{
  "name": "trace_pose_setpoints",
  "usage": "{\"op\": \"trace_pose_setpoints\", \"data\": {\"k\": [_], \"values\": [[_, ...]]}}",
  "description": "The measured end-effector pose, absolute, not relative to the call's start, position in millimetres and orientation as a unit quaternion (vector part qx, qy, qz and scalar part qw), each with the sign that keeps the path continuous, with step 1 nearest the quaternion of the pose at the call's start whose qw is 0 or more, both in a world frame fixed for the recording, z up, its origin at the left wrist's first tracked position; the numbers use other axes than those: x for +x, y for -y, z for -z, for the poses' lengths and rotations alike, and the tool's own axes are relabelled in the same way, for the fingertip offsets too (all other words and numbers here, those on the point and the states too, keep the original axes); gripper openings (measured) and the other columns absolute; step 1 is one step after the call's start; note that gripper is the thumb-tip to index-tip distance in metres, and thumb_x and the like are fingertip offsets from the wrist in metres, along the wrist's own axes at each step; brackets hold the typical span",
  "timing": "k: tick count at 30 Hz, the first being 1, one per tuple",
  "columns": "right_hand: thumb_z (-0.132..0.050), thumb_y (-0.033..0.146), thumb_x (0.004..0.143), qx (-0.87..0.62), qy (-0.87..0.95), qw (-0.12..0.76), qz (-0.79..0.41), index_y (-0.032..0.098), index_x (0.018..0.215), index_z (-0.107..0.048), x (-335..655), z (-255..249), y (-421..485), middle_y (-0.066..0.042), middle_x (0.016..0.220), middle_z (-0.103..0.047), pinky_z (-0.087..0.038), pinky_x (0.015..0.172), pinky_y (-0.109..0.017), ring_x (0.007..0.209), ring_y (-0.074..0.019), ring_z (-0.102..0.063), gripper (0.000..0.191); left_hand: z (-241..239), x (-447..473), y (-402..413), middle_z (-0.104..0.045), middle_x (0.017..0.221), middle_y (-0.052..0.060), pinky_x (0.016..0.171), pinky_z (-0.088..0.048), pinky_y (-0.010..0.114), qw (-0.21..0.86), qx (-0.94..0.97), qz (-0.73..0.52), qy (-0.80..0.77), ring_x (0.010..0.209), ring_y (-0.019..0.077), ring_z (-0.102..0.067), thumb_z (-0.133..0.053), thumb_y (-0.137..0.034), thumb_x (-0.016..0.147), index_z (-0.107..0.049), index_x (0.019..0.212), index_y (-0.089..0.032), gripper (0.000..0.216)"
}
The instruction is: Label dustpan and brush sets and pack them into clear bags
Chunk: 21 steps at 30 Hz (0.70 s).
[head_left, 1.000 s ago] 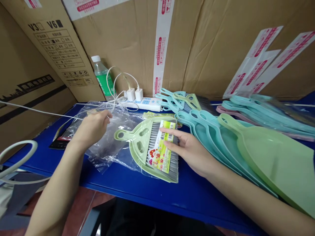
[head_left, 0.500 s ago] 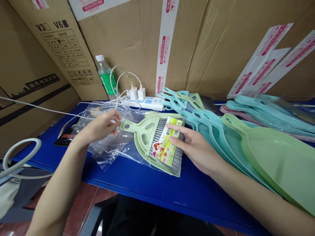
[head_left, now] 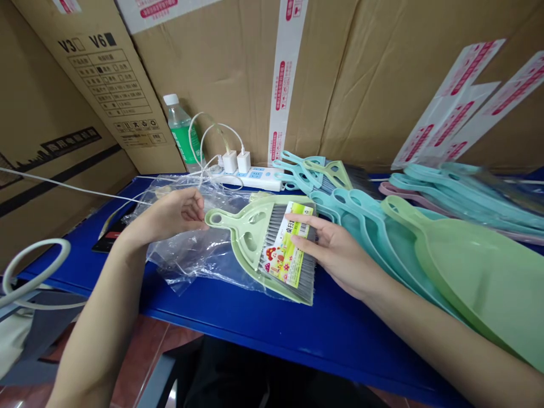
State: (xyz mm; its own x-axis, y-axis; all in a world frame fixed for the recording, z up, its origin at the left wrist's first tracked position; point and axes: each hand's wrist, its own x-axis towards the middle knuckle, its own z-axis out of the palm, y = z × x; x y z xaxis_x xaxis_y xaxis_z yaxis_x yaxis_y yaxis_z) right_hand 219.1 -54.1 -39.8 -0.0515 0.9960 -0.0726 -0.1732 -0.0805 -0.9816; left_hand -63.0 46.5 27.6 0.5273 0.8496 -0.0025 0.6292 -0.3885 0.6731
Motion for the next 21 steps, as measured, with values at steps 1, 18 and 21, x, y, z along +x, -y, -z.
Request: {"op": "trace_pose_setpoints", "data": {"k": [1, 18, 21], "values": [[-0.076, 0.028, 0.075, -0.460, 0.453, 0.511, -0.568, 0.026, 0.116, -0.070, 220, 40, 54, -0.007, 0.114, -0.073, -0.054, 0.098, -0.048, 0.107, -0.0254, -0.067, 0.042, -28, -63, -46, -0.065, 0.069, -0.001, 0.055, -0.052, 0.027, 0.318, 0.813, -0.173, -0.456, 0.061, 0.0164, -0.064, -0.075, -0.036, 0.060, -0.048, 0.078, -0.021, 0.035], [-0.074, 0.016, 0.076, -0.474, 0.404, 0.522, -0.583, 0.024, 0.110, -0.072, 217, 35, 55, -0.003, 0.109, -0.075, -0.057, 0.095, -0.042, 0.103, -0.0220, -0.070, 0.035, -20, -44, -35, -0.069, 0.105, 0.015, 0.082, -0.050, 0.039, 0.058, 0.834, -0.129, -0.534, 0.093, 0.0261, -0.065, -0.040, -0.040, 0.094, -0.054, 0.122, -0.013, 0.042], [-0.075, 0.015, 0.075, -0.477, 0.384, 0.523, -0.592, 0.024, 0.108, -0.072, 216, 34, 55, -0.003, 0.108, -0.076, -0.057, 0.095, -0.041, 0.102, -0.0216, -0.070, 0.035, -21, -41, -36, -0.069, 0.080, 0.010, 0.071, -0.049, 0.037, 0.095, 0.794, -0.110, -0.591, 0.077, 0.0252, -0.066, -0.036, -0.035, 0.095, -0.050, 0.125, -0.008, 0.043]]}}
